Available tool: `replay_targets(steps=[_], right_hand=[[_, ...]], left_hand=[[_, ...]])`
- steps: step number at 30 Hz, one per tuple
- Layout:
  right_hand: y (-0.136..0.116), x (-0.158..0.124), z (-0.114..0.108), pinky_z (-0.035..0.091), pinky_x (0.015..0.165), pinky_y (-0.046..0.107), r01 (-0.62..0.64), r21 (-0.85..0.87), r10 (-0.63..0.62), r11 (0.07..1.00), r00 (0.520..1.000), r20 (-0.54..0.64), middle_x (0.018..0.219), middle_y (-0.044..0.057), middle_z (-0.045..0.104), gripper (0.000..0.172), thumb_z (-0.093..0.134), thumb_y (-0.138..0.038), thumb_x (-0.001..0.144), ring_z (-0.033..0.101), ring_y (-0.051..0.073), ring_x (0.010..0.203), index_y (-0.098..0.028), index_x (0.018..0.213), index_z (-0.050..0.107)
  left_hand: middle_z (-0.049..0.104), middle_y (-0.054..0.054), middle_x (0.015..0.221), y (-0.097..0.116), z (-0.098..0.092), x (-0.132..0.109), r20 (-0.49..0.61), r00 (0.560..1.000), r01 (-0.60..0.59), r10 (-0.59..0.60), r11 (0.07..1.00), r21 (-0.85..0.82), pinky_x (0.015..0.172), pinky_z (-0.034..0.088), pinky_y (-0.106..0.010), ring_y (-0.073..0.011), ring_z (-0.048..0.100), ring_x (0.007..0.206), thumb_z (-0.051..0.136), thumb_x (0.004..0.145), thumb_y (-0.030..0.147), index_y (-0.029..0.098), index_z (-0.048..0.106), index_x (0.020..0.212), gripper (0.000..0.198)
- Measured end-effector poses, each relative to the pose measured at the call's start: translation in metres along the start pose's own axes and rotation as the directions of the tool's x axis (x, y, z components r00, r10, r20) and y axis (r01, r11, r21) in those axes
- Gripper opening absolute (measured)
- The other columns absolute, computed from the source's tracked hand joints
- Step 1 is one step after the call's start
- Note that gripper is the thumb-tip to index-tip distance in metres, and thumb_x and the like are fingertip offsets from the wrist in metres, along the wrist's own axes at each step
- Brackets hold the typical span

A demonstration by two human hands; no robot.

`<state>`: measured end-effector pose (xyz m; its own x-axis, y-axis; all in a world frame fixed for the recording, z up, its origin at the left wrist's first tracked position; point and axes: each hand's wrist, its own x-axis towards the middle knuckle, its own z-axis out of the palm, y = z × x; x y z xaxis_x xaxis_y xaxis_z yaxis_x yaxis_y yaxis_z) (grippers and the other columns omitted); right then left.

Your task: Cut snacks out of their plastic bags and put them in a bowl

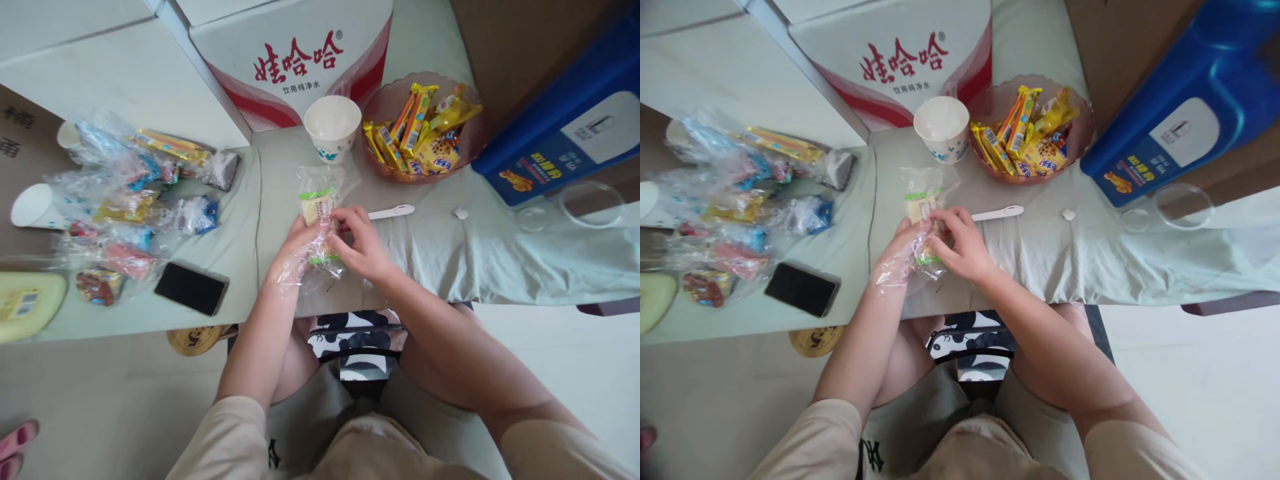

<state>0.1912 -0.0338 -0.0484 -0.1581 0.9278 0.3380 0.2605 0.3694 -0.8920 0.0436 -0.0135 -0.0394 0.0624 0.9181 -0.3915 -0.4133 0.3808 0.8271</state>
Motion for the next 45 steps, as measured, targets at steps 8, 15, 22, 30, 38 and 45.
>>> replay_targets(steps=[8,15,22,30,38,45], right_hand=[[0.003,-0.002,0.007,0.051,0.098,0.045,0.057,-0.214,-0.070,0.975,0.996,-0.054,0.114,0.011,0.059,0.033,0.063,-0.027,0.086,0.060,0.027,0.108,-0.023,0.118,0.070],[0.008,-0.003,-0.002,0.045,0.107,0.056,0.116,-0.154,-0.103,0.981,0.991,0.085,0.134,0.016,0.062,0.068,0.067,-0.029,0.076,0.055,0.037,0.125,-0.021,0.141,0.049],[0.016,0.001,-0.011,0.051,0.106,0.049,-0.086,0.173,0.102,0.981,0.991,-0.085,0.150,0.016,0.052,0.069,0.064,-0.045,0.090,0.057,0.031,0.132,-0.026,0.150,0.036],[0.013,0.012,-0.009,0.049,0.111,0.049,-0.117,0.202,0.137,0.972,0.987,-0.088,0.133,0.011,0.069,0.048,0.073,-0.037,0.081,0.065,0.029,0.125,-0.024,0.125,0.062],[0.001,0.007,-0.014,0.047,0.109,0.053,0.139,-0.089,-0.135,0.986,0.989,0.053,0.098,0.004,0.080,0.018,0.054,-0.018,0.088,0.066,0.030,0.128,-0.026,0.081,0.069],[0.006,0.008,-0.010,0.044,0.113,0.056,0.143,-0.148,-0.131,0.979,0.987,0.088,0.122,0.006,0.079,0.024,0.051,-0.019,0.093,0.061,0.030,0.137,-0.026,0.102,0.073]], left_hand=[[0.077,-0.006,0.092,0.002,0.000,-0.004,0.201,0.980,0.007,-0.006,1.000,-0.003,0.074,0.058,-0.030,-0.0221,0.075,0.082,0.097,0.056,0.035,0.016,0.070,0.106,0.060],[0.077,-0.004,0.089,0.004,0.005,-0.003,0.182,0.983,-0.016,0.000,0.996,0.089,0.078,0.057,-0.032,-0.0212,0.074,0.081,0.101,0.047,0.022,0.018,0.071,0.100,0.061],[0.078,-0.008,0.091,0.006,0.002,-0.001,0.149,0.989,-0.032,0.017,0.994,0.100,0.075,0.058,-0.036,-0.0258,0.075,0.082,0.101,0.047,0.032,0.018,0.073,0.096,0.058],[0.077,-0.007,0.106,-0.003,0.012,-0.007,0.261,0.960,-0.192,0.104,0.920,0.341,0.094,0.053,-0.039,-0.0276,0.071,0.103,0.095,0.049,0.011,0.020,0.070,0.109,0.066],[0.077,-0.005,0.094,-0.003,0.008,0.000,0.123,0.988,-0.114,0.090,0.971,0.209,0.088,0.054,-0.035,-0.0229,0.073,0.090,0.092,0.050,0.016,0.017,0.071,0.101,0.055],[0.078,-0.004,0.090,0.002,-0.003,0.001,0.149,0.988,0.036,-0.029,0.998,-0.043,0.076,0.060,-0.033,-0.0221,0.075,0.081,0.091,0.053,0.030,0.020,0.073,0.097,0.049]])
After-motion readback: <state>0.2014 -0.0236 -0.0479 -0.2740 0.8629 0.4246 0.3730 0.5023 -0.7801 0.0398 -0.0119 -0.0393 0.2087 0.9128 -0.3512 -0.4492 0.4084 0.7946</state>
